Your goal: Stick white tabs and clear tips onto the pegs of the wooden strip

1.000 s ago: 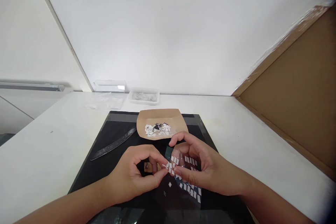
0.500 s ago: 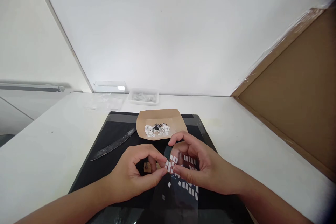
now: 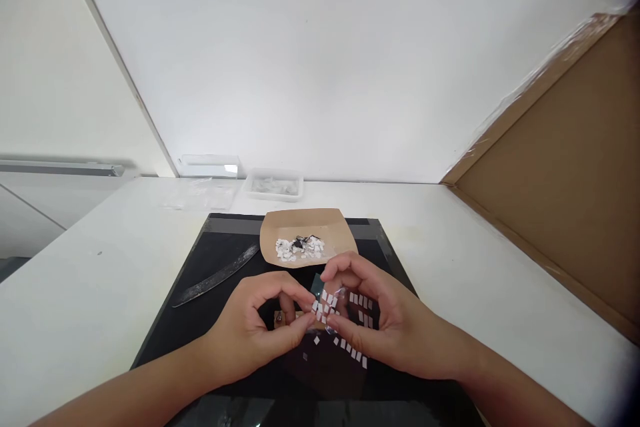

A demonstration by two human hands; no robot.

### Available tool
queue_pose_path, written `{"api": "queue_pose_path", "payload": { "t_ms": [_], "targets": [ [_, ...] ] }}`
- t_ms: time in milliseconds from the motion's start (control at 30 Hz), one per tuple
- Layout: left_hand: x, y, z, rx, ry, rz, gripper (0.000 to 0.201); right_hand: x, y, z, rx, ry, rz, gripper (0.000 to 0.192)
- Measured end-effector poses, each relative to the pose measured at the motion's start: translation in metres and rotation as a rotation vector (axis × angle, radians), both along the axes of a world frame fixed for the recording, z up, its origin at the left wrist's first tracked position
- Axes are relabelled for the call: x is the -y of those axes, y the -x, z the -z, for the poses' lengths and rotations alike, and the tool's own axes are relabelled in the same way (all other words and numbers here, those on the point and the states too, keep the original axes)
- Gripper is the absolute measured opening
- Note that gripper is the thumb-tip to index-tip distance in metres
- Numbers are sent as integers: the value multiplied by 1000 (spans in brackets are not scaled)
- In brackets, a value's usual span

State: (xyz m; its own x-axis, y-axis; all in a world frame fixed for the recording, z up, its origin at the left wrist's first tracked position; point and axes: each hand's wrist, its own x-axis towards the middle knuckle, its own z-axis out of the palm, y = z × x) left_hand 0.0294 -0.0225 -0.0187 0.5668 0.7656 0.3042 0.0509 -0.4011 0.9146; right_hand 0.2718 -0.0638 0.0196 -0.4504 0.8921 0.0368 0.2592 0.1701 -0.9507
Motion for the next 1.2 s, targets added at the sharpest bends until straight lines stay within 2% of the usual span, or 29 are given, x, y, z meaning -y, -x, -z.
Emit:
{"api": "queue_pose_path", "payload": {
  "t_ms": [267, 467, 567, 733, 900, 1200],
  "targets": [
    [-1, 2, 2, 17, 57, -31, 10, 0, -1, 2, -23, 41, 30, 32],
    [1, 3, -2, 51, 291, -104, 20, -2, -10, 5, -116, 114, 94, 39],
    [1, 3, -8, 138, 371, -144, 24, -4, -11, 6, -187, 147, 90, 40],
    [1, 1, -12, 280, 405, -166, 29, -6, -9, 9, -247, 165, 52, 42],
    [1, 0, -8, 325, 423, -122, 31, -7, -6, 12, -275, 170, 64, 41],
    [2, 2, -9, 145, 529, 71, 36, -8, -3, 15, -284, 122, 158, 41]
  ]
}}
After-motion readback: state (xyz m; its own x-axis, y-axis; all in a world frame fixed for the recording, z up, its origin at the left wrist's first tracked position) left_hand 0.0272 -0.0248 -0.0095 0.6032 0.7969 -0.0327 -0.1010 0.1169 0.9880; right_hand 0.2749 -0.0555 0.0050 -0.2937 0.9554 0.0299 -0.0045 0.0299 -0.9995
